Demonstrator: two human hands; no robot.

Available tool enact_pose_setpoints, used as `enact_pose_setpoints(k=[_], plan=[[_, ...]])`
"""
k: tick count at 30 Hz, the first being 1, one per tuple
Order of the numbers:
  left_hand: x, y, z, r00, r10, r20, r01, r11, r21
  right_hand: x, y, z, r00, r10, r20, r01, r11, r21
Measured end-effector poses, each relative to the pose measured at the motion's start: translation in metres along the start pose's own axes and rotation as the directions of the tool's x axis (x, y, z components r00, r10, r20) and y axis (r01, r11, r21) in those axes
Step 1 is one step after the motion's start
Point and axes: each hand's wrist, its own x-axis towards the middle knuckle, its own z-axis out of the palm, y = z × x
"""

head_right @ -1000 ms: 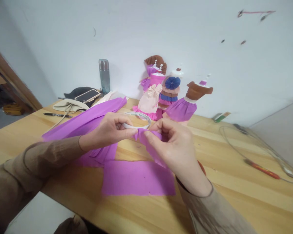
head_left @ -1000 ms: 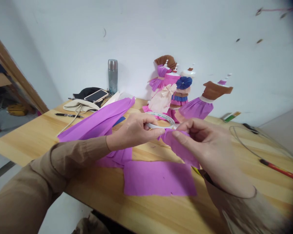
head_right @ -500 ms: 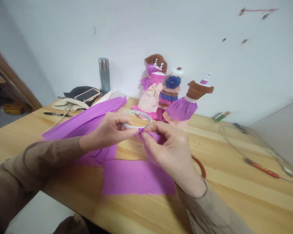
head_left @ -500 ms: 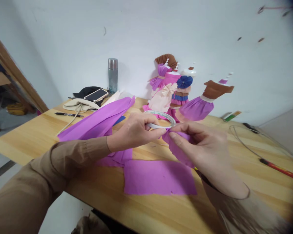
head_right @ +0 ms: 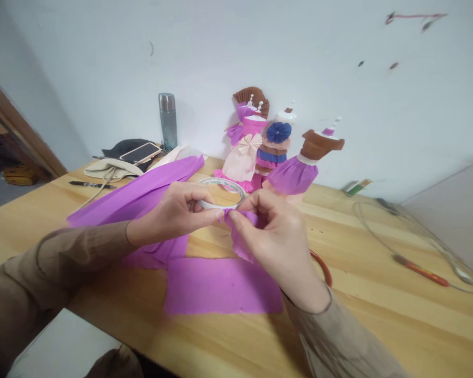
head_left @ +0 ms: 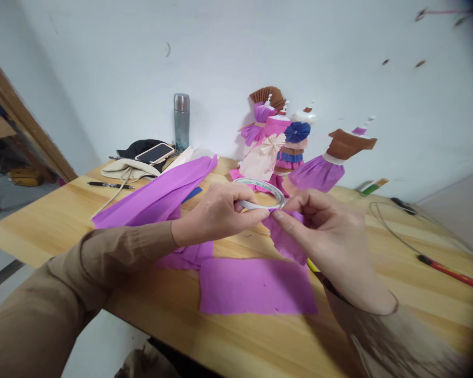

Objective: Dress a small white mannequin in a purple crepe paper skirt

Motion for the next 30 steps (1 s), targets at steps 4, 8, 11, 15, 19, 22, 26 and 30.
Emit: enact_pose_setpoints(k=[4, 8, 11, 15, 19, 22, 26, 30], plan=[[0.0, -0.001, -0.001, 0.999, 0.054, 0.008, -0.054, 0.999, -0.003, 0.003, 0.001, 0.001, 0.999, 0.039, 0.014, -0.041, 0.993, 0.111], [0.001, -0.008, -0.003, 0.993, 0.099, 0.063, -0.1, 0.995, 0.0, 0.009, 0.002, 0.002, 0.989, 0.143, 0.043, -0.149, 0.959, 0.24], [0.003, -0.014, -0.005, 0.992, 0.056, 0.11, -0.051, 0.997, -0.049, 0.012, 0.002, 0.001, 0.979, 0.189, 0.08, -0.204, 0.942, 0.266], [0.006, -0.015, -0.009, 0.953, -0.118, 0.278, 0.172, 0.969, -0.179, 0.013, 0.003, -0.002, 0.976, 0.171, 0.135, -0.195, 0.963, 0.186], [0.008, -0.008, -0.016, 0.857, -0.288, 0.427, 0.405, 0.888, -0.215, 0.013, 0.006, 0.0, 0.992, 0.091, 0.087, -0.104, 0.984, 0.147], [0.009, -0.007, -0.017, 0.839, -0.306, 0.449, 0.427, 0.883, -0.196, 0.013, 0.005, 0.002, 0.993, 0.078, 0.087, -0.089, 0.988, 0.124], [0.01, -0.01, -0.015, 0.821, -0.317, 0.474, 0.444, 0.878, -0.181, 0.014, 0.005, -0.001, 0.982, 0.115, 0.147, -0.126, 0.99, 0.064], [0.012, -0.013, -0.019, 0.764, -0.341, 0.548, 0.499, 0.85, -0.166, 0.016, 0.008, -0.004, 0.974, 0.103, 0.2, -0.113, 0.993, 0.038]])
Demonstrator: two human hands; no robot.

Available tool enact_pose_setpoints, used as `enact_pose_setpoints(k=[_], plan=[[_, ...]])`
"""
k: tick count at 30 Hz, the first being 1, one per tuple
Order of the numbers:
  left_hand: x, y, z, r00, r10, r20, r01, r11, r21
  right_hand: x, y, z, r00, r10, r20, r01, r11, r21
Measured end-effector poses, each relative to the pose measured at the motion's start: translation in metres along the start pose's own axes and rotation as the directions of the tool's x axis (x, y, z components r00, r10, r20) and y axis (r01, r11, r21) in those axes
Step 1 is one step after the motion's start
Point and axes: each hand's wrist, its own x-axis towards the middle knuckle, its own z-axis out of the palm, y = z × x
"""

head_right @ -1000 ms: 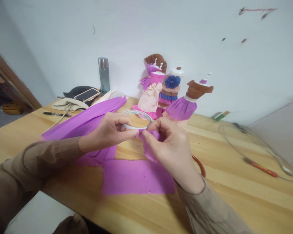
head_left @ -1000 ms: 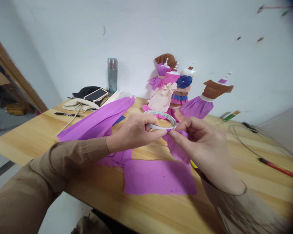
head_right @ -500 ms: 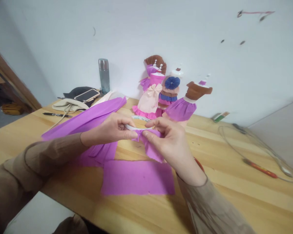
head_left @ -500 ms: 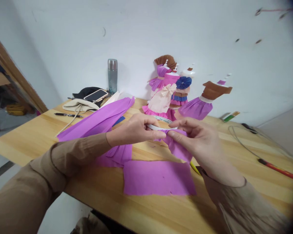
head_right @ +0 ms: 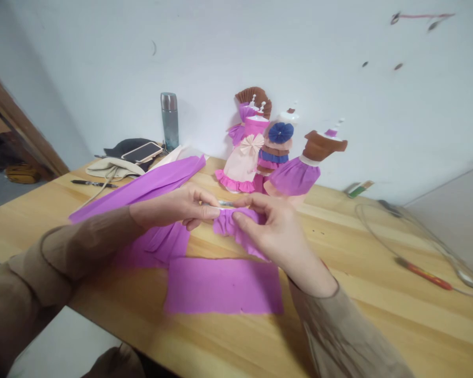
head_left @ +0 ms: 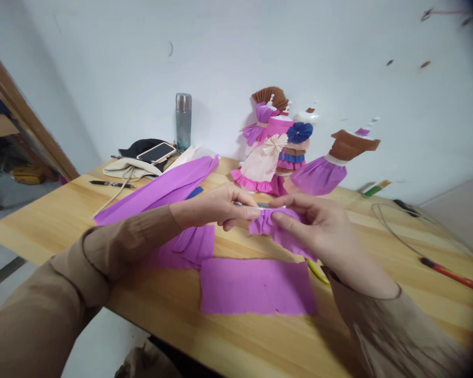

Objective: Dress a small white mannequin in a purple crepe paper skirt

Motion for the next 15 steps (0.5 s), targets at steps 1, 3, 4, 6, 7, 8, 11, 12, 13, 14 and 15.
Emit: enact_pose_setpoints(k=[1, 3, 4, 6, 7, 8, 11, 12, 13, 14, 15], plan=[[-0.0004, 0.0006, -0.0015, 1.0, -0.012, 0.02, 0.011, 1.0, 0.009, 0.0004, -0.0002, 0.0, 1.0, -0.01, 0.014, 0.01, 1.0, -0.003], [-0.0016, 0.0023, -0.0038, 0.998, -0.03, 0.052, 0.028, 0.999, 0.036, 0.0008, -0.0027, 0.0008, 0.999, -0.024, 0.042, 0.025, 1.0, -0.02], [-0.0021, 0.0032, -0.0044, 0.997, -0.037, 0.064, 0.033, 0.998, 0.05, 0.0008, -0.0045, 0.0014, 0.998, -0.028, 0.049, 0.029, 0.999, -0.032], [-0.003, 0.0048, -0.0042, 0.997, -0.042, 0.062, 0.037, 0.996, 0.081, 0.0005, -0.0081, 0.0026, 0.998, -0.032, 0.059, 0.035, 0.998, -0.058], [-0.0032, 0.0053, -0.0034, 0.998, -0.04, 0.047, 0.035, 0.994, 0.103, 0.0003, -0.0091, 0.0032, 0.998, -0.04, 0.055, 0.043, 0.997, -0.069], [-0.0033, 0.0054, -0.0024, 0.999, -0.036, 0.03, 0.031, 0.991, 0.131, 0.0001, -0.0095, 0.0038, 0.998, -0.048, 0.046, 0.052, 0.995, -0.081], [-0.0027, 0.0036, 0.0009, 1.0, 0.017, -0.008, -0.015, 0.974, 0.228, -0.0007, -0.0062, 0.0057, 0.998, -0.067, 0.02, 0.069, 0.99, -0.12], [-0.0025, 0.0026, 0.0017, 0.998, 0.055, -0.01, -0.05, 0.964, 0.26, -0.0009, -0.0043, 0.0064, 0.997, -0.07, 0.017, 0.071, 0.989, -0.131], [-0.0024, 0.0017, 0.0022, 0.995, 0.099, -0.011, -0.091, 0.95, 0.298, -0.0012, -0.0025, 0.0072, 0.997, -0.073, 0.016, 0.075, 0.987, -0.143], [-0.0025, 0.001, 0.0024, 0.989, 0.148, -0.013, -0.134, 0.931, 0.34, -0.0015, -0.001, 0.0079, 0.997, -0.08, 0.019, 0.082, 0.984, -0.155], [-0.0028, 0.0006, 0.0025, 0.98, 0.196, -0.019, -0.174, 0.907, 0.383, -0.0019, 0.0001, 0.0087, 0.996, -0.089, 0.02, 0.092, 0.982, -0.166]])
